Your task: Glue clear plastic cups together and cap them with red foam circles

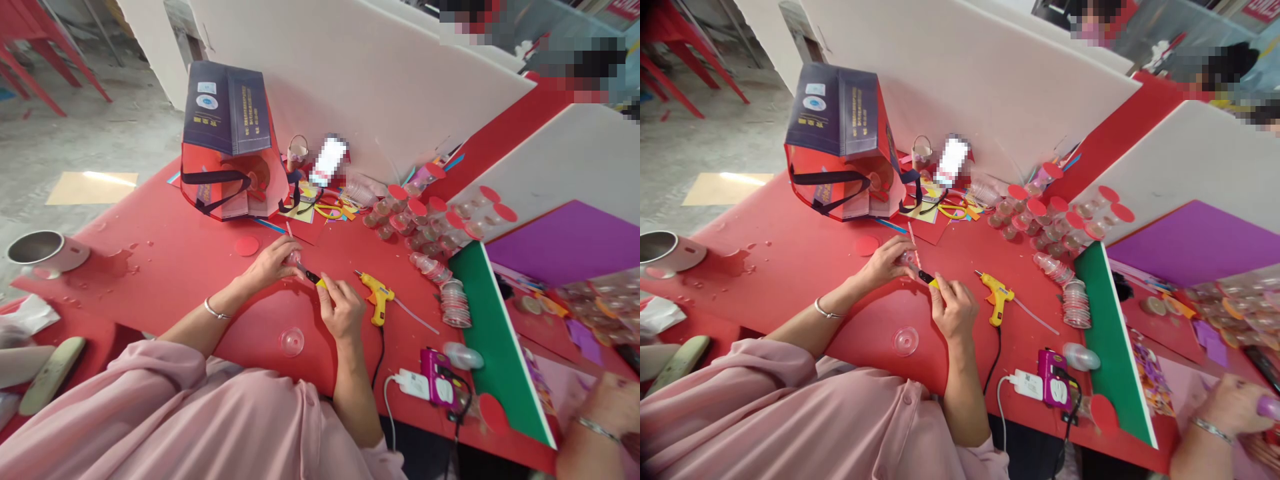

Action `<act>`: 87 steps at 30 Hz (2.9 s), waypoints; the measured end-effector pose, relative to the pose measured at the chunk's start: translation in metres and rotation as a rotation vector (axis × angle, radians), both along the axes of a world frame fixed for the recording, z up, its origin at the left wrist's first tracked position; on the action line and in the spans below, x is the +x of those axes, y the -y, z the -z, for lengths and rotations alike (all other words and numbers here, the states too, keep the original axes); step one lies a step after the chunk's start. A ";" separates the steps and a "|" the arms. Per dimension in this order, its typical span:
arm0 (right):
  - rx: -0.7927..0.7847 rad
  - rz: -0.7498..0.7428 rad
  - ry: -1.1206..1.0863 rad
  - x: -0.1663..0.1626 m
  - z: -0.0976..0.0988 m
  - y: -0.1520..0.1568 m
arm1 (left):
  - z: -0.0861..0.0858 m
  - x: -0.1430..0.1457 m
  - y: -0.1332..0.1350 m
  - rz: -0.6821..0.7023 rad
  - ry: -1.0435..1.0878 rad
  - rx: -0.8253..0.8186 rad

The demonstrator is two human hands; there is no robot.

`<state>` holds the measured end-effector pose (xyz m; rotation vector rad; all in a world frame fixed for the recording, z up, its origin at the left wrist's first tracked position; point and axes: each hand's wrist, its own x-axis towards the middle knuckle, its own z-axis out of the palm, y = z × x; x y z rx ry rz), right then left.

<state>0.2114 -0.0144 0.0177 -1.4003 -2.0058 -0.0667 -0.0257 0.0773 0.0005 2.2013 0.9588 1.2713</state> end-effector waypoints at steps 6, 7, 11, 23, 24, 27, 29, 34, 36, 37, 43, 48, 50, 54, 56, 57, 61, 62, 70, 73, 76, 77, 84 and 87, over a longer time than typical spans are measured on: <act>0.059 0.023 0.052 0.000 0.000 -0.001 | 0.001 -0.003 0.000 0.023 -0.059 0.021; 0.068 0.030 0.062 0.000 0.001 -0.001 | 0.001 -0.004 0.000 0.022 -0.077 0.021; 0.088 0.040 0.085 0.001 0.002 -0.001 | -0.001 -0.005 0.001 0.032 -0.113 0.018; 0.127 0.040 0.117 0.003 0.001 -0.002 | 0.001 -0.007 -0.002 0.063 -0.098 0.000; 0.133 0.041 0.123 0.003 0.001 -0.002 | 0.002 -0.007 -0.002 0.066 -0.088 -0.007; 0.144 0.046 0.127 0.004 0.002 -0.002 | 0.004 -0.006 -0.004 0.070 -0.051 -0.028; 0.150 0.051 0.120 0.004 0.004 -0.003 | 0.002 -0.005 -0.004 0.063 -0.014 -0.045; 0.191 0.137 0.043 0.004 0.009 -0.003 | -0.011 -0.004 -0.001 -0.005 0.060 -0.147; 0.186 0.138 -0.010 0.004 0.009 -0.003 | -0.016 -0.004 0.001 -0.031 0.084 -0.194; 0.177 0.128 -0.032 0.004 0.009 -0.003 | -0.017 -0.003 0.002 -0.038 0.101 -0.220; 0.144 0.089 -0.083 -0.001 0.006 -0.003 | -0.016 -0.001 0.006 -0.014 0.373 -0.462; 0.141 0.066 -0.115 -0.004 0.006 -0.004 | -0.010 0.001 0.003 0.037 0.558 -0.709; 0.114 0.085 -0.110 -0.005 0.008 -0.004 | -0.007 0.001 0.002 0.014 0.544 -0.710; 0.010 0.237 -0.024 -0.004 0.016 -0.006 | -0.006 0.000 0.003 0.093 0.559 -0.749; -0.064 0.319 0.049 -0.002 0.022 -0.006 | -0.008 0.001 0.006 0.156 0.534 -0.750; -0.100 0.345 0.082 -0.001 0.024 -0.006 | -0.009 0.001 0.007 0.177 0.510 -0.732; -0.183 0.343 0.145 0.004 0.031 -0.008 | -0.015 0.007 0.015 0.244 0.462 -0.667; -0.180 0.332 0.127 0.004 0.030 -0.009 | -0.016 0.009 0.017 0.270 0.464 -0.683; -0.192 -0.105 -0.385 -0.020 -0.004 -0.003 | -0.021 0.009 0.023 0.518 0.319 -0.900; -0.268 -0.139 -0.469 -0.027 -0.015 -0.003 | -0.020 0.004 0.021 0.570 0.291 -0.909; -0.294 -0.084 -0.542 -0.028 -0.020 -0.005 | -0.022 0.002 0.020 0.561 0.287 -0.935; -0.312 -0.084 -0.553 -0.028 -0.022 -0.006 | -0.024 0.002 0.020 0.553 0.277 -0.945; -0.576 -0.177 -0.617 -0.025 -0.030 -0.013 | -0.032 -0.001 0.020 0.565 0.193 -0.950; -0.655 -0.178 -0.676 -0.026 -0.025 -0.016 | -0.027 -0.002 0.019 0.582 0.214 -0.949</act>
